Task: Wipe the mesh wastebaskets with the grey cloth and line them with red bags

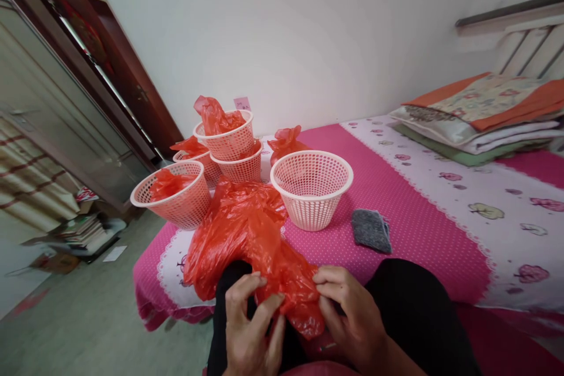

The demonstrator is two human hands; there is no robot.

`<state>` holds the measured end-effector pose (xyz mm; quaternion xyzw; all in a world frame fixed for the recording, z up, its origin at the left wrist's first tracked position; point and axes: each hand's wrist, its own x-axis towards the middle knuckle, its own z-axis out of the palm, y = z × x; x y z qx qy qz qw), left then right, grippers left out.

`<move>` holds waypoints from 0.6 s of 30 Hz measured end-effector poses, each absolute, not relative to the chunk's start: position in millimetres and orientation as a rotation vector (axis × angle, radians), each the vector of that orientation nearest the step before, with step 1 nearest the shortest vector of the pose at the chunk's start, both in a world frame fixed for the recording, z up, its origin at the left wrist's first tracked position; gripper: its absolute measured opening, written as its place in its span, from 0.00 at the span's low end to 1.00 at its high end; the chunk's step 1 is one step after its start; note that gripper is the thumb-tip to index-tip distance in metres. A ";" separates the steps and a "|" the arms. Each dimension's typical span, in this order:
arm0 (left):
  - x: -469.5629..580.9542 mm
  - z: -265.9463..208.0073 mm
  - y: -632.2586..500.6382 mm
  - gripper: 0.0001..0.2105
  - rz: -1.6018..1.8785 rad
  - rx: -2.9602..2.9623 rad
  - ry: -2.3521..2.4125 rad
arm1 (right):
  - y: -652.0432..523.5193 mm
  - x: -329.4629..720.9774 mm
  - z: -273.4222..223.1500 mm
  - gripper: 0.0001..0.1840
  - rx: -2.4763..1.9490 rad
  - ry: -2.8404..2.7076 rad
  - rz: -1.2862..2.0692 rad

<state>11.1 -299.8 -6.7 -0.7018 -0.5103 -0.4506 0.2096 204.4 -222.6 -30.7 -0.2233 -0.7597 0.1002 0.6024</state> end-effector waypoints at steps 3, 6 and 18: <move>9.3 -8.8 -299.6 0.11 -1.259 -1.934 -1.370 | -222.2 206.3 -32.7 0.15 -0.520 -1.752 0.238; 9.7 -10.1 -300.1 0.11 -1.290 -1.900 -1.355 | -221.6 208.0 -34.3 0.14 -0.533 -1.755 0.247; 7.8 -14.1 -294.8 0.15 -1.446 -1.850 -1.444 | -214.4 202.5 -35.0 0.16 -0.478 -1.730 0.271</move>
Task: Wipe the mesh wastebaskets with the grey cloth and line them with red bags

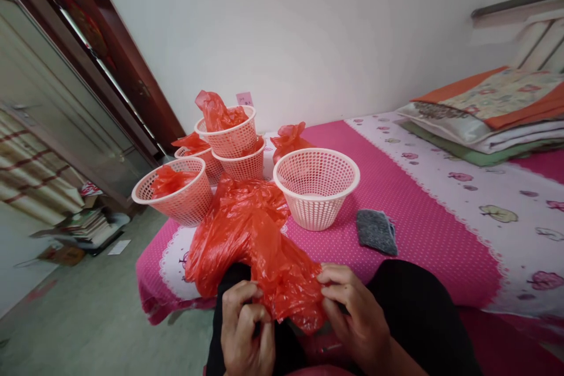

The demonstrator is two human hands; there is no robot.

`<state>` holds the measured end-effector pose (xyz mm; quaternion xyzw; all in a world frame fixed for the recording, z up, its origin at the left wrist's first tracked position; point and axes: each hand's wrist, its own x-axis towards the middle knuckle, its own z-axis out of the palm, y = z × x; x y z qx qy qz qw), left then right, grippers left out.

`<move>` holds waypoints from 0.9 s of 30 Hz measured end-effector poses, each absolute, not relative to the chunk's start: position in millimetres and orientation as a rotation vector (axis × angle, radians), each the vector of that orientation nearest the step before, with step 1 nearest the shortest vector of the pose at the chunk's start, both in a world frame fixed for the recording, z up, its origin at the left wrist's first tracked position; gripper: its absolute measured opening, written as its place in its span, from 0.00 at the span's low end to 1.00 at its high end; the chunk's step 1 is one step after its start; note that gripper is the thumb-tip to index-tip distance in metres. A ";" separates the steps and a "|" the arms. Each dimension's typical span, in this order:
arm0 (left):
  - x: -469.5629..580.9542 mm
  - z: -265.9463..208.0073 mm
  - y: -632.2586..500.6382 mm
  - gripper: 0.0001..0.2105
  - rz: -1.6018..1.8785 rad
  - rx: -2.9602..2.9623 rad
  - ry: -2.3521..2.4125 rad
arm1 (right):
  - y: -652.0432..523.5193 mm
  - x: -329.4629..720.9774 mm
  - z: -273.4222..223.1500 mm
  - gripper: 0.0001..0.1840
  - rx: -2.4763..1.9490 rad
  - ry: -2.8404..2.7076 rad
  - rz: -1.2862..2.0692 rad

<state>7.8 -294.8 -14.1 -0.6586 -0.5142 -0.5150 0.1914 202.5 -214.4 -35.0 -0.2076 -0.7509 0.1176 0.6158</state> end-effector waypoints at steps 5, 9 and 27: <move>11.4 -10.8 -291.2 0.14 -1.481 -1.839 -1.513 | -204.0 200.7 -37.1 0.15 -0.486 -1.769 0.297; 11.6 -9.3 -287.5 0.15 -1.455 -1.860 -1.525 | -200.9 202.2 -24.2 0.14 -0.582 -1.734 0.228; 36.0 -21.2 -265.8 0.23 -1.502 -2.229 -1.339 | -206.4 184.5 -9.5 0.16 -0.705 -1.814 0.502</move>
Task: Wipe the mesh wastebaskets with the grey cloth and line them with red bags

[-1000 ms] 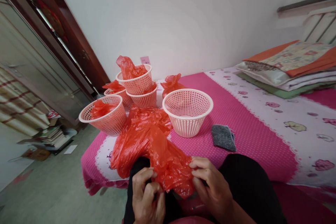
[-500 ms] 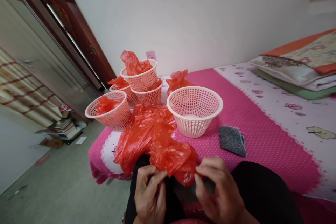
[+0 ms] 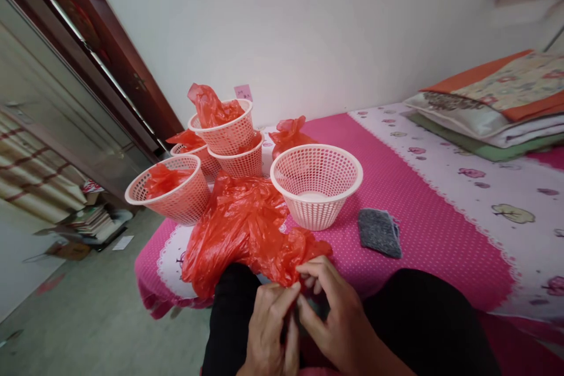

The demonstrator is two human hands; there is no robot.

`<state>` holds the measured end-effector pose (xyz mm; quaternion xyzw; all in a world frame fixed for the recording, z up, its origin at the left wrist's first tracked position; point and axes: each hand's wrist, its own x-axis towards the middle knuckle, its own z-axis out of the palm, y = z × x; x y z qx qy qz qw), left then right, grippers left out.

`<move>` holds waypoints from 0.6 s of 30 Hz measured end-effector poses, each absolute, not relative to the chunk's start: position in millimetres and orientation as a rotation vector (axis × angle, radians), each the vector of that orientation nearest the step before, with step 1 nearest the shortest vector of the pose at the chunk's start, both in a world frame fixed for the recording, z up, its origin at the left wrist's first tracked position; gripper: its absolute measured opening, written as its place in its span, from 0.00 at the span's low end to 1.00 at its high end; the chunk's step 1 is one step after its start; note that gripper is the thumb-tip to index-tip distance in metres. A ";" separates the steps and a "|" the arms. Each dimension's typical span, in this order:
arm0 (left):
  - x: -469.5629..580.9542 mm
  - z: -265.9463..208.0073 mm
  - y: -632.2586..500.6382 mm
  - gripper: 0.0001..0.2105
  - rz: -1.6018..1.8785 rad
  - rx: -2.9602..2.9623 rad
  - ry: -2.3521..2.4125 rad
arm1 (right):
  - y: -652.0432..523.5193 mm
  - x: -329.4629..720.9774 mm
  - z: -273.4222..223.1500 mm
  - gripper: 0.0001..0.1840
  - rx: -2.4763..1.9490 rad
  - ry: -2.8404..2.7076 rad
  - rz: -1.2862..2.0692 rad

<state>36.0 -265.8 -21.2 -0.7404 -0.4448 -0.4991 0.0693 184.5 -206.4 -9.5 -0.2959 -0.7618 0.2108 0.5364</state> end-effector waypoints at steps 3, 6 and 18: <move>36.6 -18.6 -264.9 0.22 -1.556 -2.207 -1.262 | -202.7 182.9 -15.7 0.11 -0.727 -1.807 0.431; 32.5 -16.4 -266.4 0.21 -1.517 -2.206 -1.239 | -200.3 182.7 -17.9 0.11 -0.732 -1.805 0.419; 26.9 -16.8 -269.6 0.13 -1.428 -2.166 -1.174 | -203.7 188.7 -8.3 0.13 -0.698 -1.851 0.499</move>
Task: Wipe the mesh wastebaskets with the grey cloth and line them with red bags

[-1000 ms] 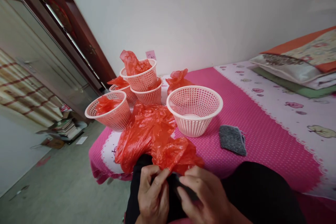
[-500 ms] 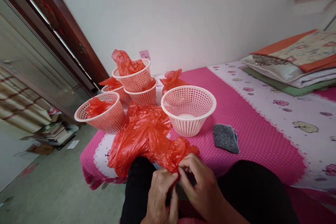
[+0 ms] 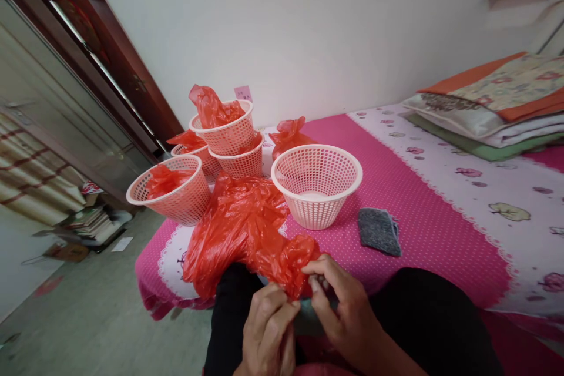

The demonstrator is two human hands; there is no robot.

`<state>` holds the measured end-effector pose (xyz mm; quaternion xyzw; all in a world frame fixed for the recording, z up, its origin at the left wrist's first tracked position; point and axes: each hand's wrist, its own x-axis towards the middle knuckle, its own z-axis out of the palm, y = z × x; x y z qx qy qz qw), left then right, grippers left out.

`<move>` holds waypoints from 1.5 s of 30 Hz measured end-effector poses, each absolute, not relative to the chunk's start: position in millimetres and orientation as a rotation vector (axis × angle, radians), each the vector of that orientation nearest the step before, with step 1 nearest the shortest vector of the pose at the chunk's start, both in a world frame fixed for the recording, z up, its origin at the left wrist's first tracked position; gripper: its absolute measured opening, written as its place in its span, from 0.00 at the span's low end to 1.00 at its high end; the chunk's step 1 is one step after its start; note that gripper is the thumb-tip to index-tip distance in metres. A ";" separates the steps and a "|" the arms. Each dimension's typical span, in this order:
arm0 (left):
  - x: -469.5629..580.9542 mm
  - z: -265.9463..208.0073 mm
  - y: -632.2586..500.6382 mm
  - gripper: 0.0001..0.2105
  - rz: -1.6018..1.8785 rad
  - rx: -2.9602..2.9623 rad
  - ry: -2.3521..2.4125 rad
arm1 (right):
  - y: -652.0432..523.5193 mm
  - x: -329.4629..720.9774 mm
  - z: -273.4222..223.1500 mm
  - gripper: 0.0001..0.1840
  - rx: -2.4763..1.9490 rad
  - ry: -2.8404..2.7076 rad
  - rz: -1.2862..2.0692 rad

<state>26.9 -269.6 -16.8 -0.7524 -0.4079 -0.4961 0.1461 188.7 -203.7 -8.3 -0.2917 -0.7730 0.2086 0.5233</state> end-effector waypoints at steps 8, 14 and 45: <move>24.3 -19.3 -270.4 0.12 -1.414 -2.153 -1.150 | -203.3 189.5 -12.2 0.11 -0.794 -1.911 0.623; 21.5 -20.9 -271.8 0.11 -1.424 -2.148 -1.158 | -205.5 189.4 -8.5 0.11 -0.748 -1.999 0.674; 23.1 2.9 -256.5 0.16 -3.174 -1.409 -2.326 | -206.4 195.9 -9.8 0.10 -0.674 -1.816 0.413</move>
